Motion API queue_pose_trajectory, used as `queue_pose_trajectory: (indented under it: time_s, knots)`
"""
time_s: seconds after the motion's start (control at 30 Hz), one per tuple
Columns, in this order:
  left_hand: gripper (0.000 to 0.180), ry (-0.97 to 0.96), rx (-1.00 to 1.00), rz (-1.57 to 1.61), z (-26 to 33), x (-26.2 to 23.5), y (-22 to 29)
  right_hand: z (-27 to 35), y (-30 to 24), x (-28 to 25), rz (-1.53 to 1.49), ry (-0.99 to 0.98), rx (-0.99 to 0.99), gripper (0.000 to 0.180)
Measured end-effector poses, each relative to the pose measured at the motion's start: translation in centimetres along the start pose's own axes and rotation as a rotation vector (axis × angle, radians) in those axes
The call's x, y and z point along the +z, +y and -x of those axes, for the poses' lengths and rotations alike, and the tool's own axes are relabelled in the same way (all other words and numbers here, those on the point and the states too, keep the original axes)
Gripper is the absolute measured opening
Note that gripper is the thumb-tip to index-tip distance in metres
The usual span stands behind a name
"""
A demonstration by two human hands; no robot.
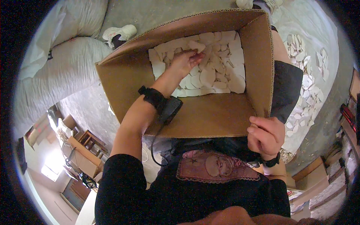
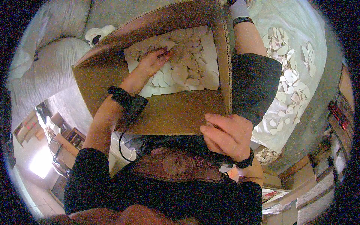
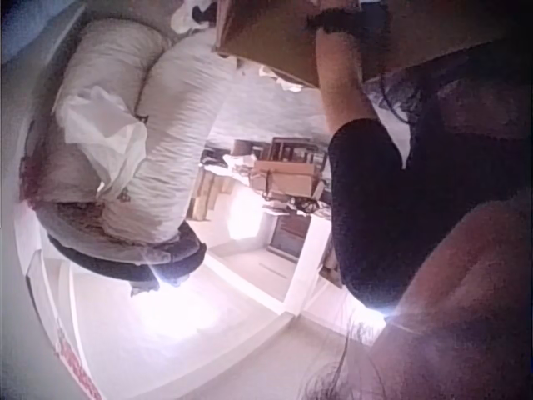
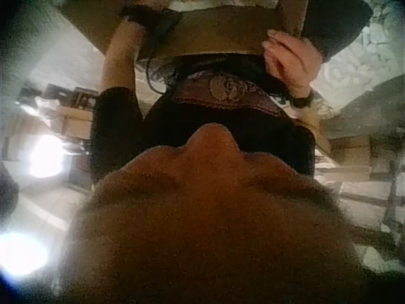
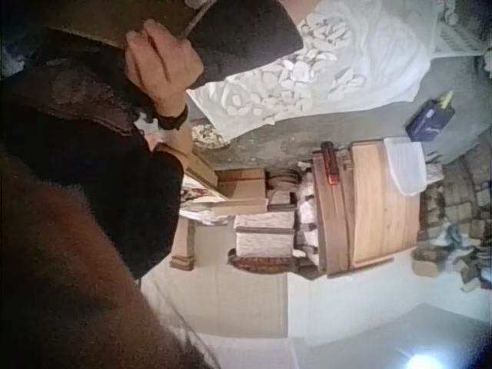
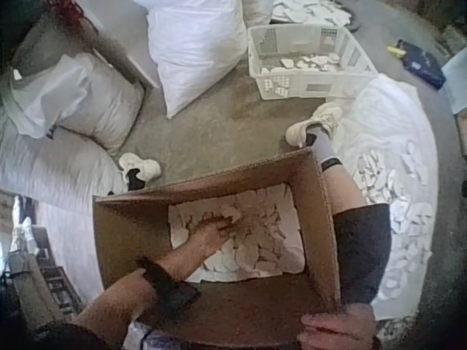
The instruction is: The person sorts through a collection of white ceramic shards in a cardboard box by hand, picking them up individually and moving them around.
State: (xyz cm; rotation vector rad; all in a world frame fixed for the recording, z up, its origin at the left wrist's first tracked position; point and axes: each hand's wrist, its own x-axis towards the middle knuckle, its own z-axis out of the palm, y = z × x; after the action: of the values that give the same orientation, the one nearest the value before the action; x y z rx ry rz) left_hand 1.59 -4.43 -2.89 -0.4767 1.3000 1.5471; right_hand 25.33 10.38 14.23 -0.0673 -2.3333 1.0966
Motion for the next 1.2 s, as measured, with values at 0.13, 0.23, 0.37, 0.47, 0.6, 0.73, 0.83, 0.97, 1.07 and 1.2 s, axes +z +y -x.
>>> queue_pose_trajectory:
  time_s: [0.13, 0.23, 0.37, 0.47, 0.6, 0.73, 0.83, 0.97, 1.07, 1.2]
  knots:
    - [0.021, 0.067, -0.063, 0.133, -2.2, 1.2, -0.8, -0.1, -0.1, 0.0, 0.012, -0.001, 0.009, 0.029]
    - [0.019, 0.129, -0.053, 0.279, -3.0, 2.6, -1.2, 0.0, -0.1, -0.1, 0.019, -0.014, 0.009, 0.030]
    - [0.016, 0.012, -0.099, 0.385, -5.1, 2.4, -1.9, -0.2, -0.2, -0.2, 0.021, -0.035, 0.020, 0.032]
    - [0.016, -0.037, -0.111, 0.343, -6.8, 1.5, -2.2, -0.2, -0.3, -0.3, -0.008, -0.036, 0.029, 0.033]
    - [0.015, 0.094, -0.130, 0.380, -7.1, 2.2, -2.0, -0.2, -0.2, -0.2, 0.003, -0.031, 0.009, 0.034]
    - [0.013, 0.140, -0.094, 0.295, -5.7, 2.2, -1.2, -0.1, -0.1, -0.2, -0.004, -0.020, 0.011, 0.033]
    - [0.018, 0.127, -0.007, -0.224, -4.5, 0.2, -0.2, -0.1, -0.1, -0.3, -0.003, -0.023, 0.008, 0.032]
    - [0.033, 0.147, 0.019, -1.447, -1.7, 0.6, 1.4, -0.1, -0.2, -0.3, -0.007, -0.020, 0.037, 0.032]
    - [0.041, 0.190, 0.468, -1.759, -1.3, -0.5, 0.4, -0.2, -0.2, -0.2, -0.014, -0.012, 0.031, 0.030]
    - [0.047, 0.246, 0.372, -1.806, -0.3, 0.6, 0.2, -0.3, -0.2, 0.0, 0.000, 0.006, 0.025, 0.029]
